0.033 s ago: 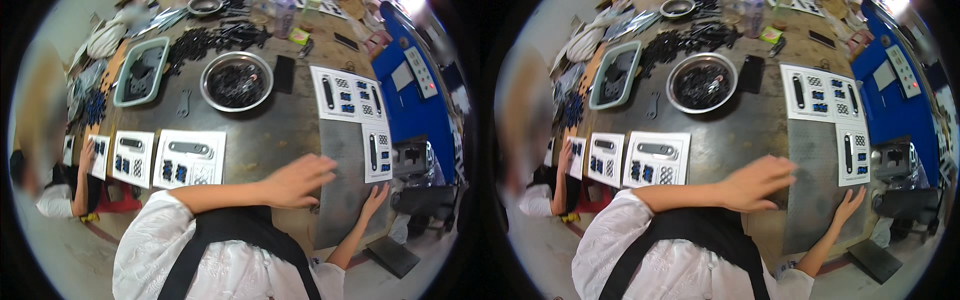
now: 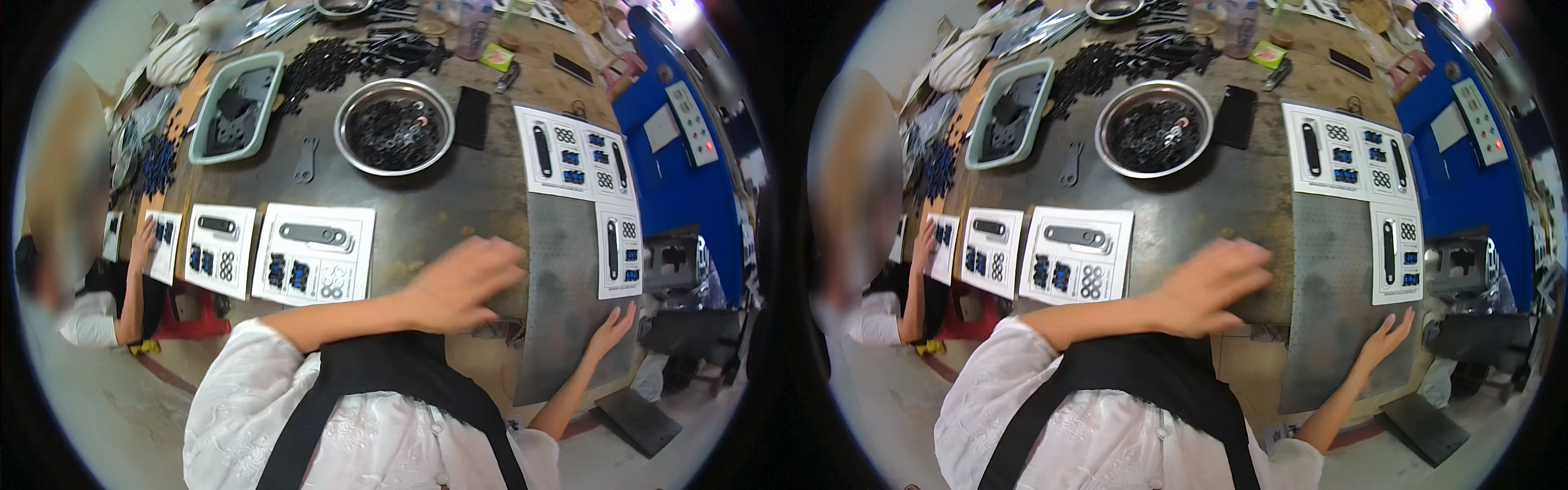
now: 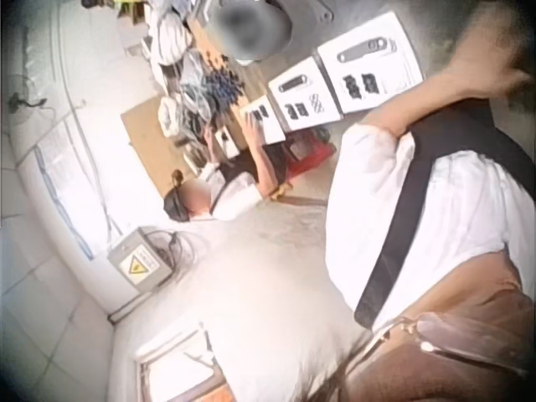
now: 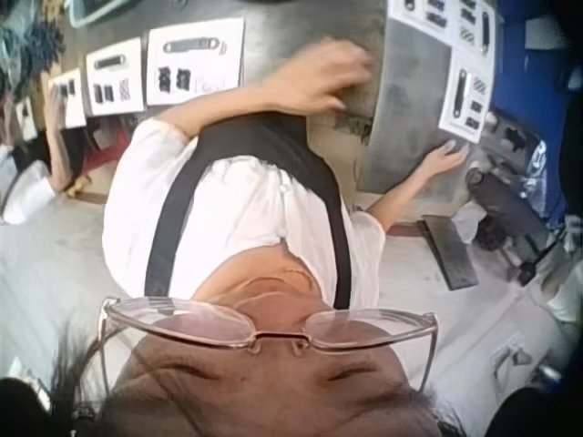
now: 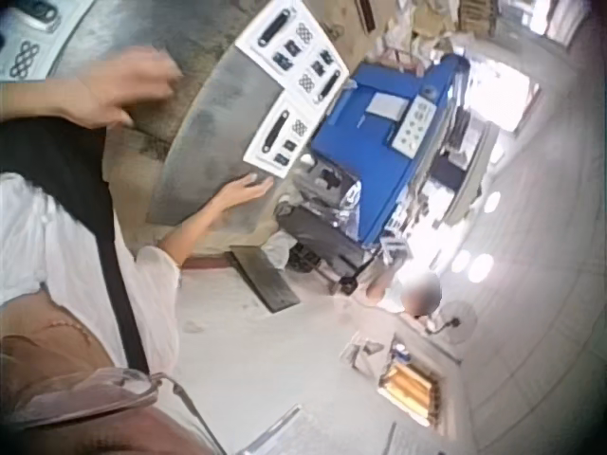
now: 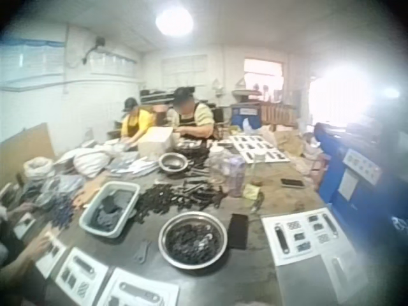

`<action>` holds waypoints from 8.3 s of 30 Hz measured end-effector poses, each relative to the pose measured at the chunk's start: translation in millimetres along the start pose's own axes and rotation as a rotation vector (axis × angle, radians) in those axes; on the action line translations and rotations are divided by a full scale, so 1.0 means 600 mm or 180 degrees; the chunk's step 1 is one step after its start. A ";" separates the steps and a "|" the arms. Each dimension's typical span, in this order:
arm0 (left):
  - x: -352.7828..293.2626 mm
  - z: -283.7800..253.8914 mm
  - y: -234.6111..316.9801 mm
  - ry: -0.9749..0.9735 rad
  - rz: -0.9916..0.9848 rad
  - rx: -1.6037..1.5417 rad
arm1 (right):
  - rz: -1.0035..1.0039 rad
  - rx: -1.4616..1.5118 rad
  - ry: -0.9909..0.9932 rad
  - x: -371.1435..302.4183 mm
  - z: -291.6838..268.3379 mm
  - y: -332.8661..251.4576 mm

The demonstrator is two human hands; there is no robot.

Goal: The person assembles door lock components by hand, placing black handles, blue cylinders, and black rings onto printed cardboard templates. The person arranges the finished templates on the table and stacks them.

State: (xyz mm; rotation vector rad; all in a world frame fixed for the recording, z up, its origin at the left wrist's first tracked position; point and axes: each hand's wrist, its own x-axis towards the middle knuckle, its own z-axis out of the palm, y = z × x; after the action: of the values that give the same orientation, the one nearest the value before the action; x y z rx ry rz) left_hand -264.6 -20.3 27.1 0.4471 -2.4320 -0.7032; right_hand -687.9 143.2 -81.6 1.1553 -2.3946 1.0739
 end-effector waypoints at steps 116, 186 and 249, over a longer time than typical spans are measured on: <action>0.268 0.445 0.076 -0.1139 0.1066 0.0889 | 0.1670 -0.0306 -0.0685 -0.177 -0.245 0.038; -0.422 -0.152 -0.056 0.0695 -0.3510 0.0698 | 0.1115 0.3045 -0.3342 -0.319 0.145 -0.537; 0.136 0.167 -0.136 -0.0654 -0.0608 0.0451 | 0.0198 -0.0805 -0.1391 -0.134 -0.004 -0.243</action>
State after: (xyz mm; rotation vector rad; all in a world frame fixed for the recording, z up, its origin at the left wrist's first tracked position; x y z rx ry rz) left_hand -376.1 -84.8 -55.6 0.7023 -2.6683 -0.6874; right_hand -525.2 130.7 -48.3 1.3385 -2.8068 0.5481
